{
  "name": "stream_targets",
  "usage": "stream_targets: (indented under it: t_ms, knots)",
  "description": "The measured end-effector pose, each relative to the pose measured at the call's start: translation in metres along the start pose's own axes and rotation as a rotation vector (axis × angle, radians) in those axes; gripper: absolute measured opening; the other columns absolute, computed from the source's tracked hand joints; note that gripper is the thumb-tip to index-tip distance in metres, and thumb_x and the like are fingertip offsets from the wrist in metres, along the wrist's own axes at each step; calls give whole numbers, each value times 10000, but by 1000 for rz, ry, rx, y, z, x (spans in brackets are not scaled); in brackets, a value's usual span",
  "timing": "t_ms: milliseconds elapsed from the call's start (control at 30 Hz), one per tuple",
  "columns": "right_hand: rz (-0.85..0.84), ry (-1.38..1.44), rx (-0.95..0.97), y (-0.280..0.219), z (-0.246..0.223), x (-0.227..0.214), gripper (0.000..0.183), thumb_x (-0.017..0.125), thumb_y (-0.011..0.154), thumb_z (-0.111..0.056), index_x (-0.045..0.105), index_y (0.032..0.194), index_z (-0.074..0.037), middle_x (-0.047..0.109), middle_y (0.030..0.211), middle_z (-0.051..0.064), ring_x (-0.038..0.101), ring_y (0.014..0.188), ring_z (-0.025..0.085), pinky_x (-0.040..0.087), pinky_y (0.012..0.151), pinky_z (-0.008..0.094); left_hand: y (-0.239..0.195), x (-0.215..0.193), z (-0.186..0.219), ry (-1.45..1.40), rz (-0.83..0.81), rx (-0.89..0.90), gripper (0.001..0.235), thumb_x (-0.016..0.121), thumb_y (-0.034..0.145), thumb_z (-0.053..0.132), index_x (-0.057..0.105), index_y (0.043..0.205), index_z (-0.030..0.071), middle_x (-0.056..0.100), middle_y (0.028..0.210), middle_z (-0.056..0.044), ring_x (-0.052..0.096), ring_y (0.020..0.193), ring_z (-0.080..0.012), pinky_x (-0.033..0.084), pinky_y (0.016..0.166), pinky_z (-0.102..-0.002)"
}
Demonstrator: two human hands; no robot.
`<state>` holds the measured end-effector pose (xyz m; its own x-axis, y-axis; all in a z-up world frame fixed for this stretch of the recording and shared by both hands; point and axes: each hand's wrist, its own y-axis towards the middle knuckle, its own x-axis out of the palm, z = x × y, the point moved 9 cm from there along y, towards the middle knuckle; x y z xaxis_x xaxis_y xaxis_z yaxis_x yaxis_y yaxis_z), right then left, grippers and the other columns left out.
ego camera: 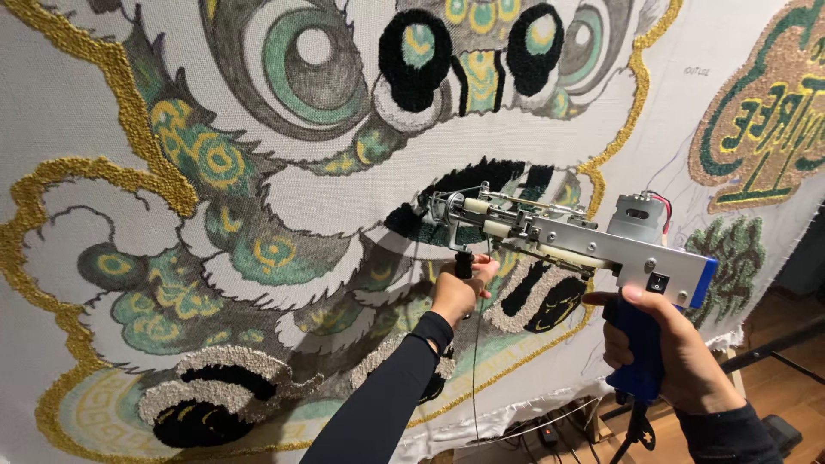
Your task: The person uses a handheld tufting gun to apply yarn to a large canvas stretched on a frame. They are filling in a dark section of a pre-drawn design featuring a stylized character face, moving the tool steadily across the surface to create a textured pile.
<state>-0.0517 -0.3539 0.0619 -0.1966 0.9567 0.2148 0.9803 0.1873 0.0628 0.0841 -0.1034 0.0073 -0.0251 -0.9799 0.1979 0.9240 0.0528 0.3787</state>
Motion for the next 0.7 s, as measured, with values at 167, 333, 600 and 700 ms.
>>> stream_targets:
  t_ms: [167,333,600,700]
  knots:
    - [-18,-24,-54,-7,-9,-7,572,514,942,-417,661,1234,51,468,566,51,427,471,162,395,485,337,12,5,-13,15,5,11,238,759,897,182,750,1015,-24,747,947,-89,692,619,-138,574,549,-288]
    - [-7,29,-74,-9,-9,-16,552,510,960,-415,627,1220,58,476,582,49,432,476,168,396,482,342,11,6,-4,187,-6,9,234,761,910,182,756,980,-41,752,863,-129,716,596,-126,525,529,-285]
    - [-19,37,36,-5,7,-16,512,535,958,-442,616,1151,25,449,591,33,435,498,170,376,482,335,-13,7,1,95,1,-101,416,699,948,321,713,1214,2,790,989,-118,642,517,-116,525,478,-253]
    - [-22,6,38,-5,9,-7,541,537,932,-437,655,1187,25,435,575,19,419,483,152,358,470,318,-16,-1,-10,124,1,-153,426,679,946,336,702,1241,30,789,1022,-105,646,520,-111,455,443,-252]
